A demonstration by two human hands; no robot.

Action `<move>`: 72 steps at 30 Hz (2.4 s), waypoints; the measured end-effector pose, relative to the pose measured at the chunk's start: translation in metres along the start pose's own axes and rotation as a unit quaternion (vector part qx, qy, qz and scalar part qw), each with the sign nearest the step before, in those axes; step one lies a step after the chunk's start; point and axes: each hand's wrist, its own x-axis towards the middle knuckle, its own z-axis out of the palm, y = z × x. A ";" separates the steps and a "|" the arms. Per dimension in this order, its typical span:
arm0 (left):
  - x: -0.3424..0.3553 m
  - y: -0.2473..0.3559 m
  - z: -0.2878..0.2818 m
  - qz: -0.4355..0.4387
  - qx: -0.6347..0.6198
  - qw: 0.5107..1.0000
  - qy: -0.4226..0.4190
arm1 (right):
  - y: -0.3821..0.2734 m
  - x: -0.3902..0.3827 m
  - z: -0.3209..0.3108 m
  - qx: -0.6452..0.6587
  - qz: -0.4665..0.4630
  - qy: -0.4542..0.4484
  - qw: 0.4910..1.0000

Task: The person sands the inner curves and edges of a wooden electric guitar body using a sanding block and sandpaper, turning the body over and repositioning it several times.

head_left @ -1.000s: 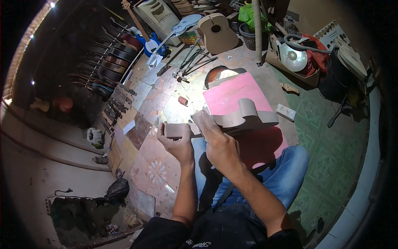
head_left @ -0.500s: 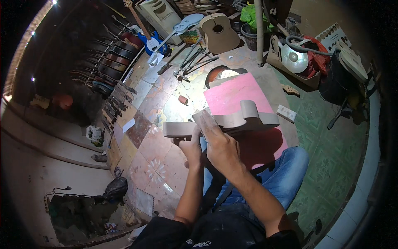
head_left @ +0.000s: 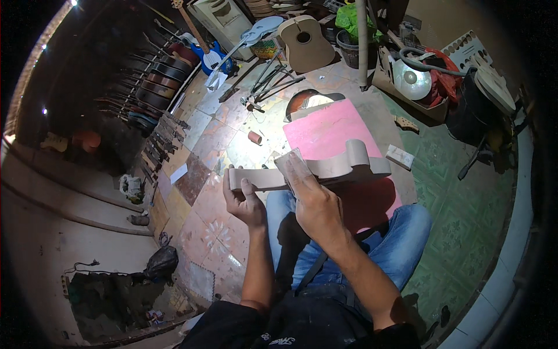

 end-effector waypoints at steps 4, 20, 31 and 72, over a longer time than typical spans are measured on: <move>0.023 -0.002 -0.009 -0.093 -0.236 0.962 -0.099 | 0.009 0.000 -0.008 0.011 -0.037 0.045 0.998; -0.037 0.068 0.018 -0.098 -0.334 0.890 -0.294 | -0.001 -0.077 -0.035 0.083 0.009 0.034 0.996; -0.068 0.097 0.037 -0.137 -0.356 0.901 -0.207 | 0.024 -0.096 -0.046 0.098 0.053 0.115 0.987; -0.076 0.092 0.035 -0.117 -0.327 0.920 -0.180 | 0.007 -0.112 -0.069 0.363 0.113 0.011 0.925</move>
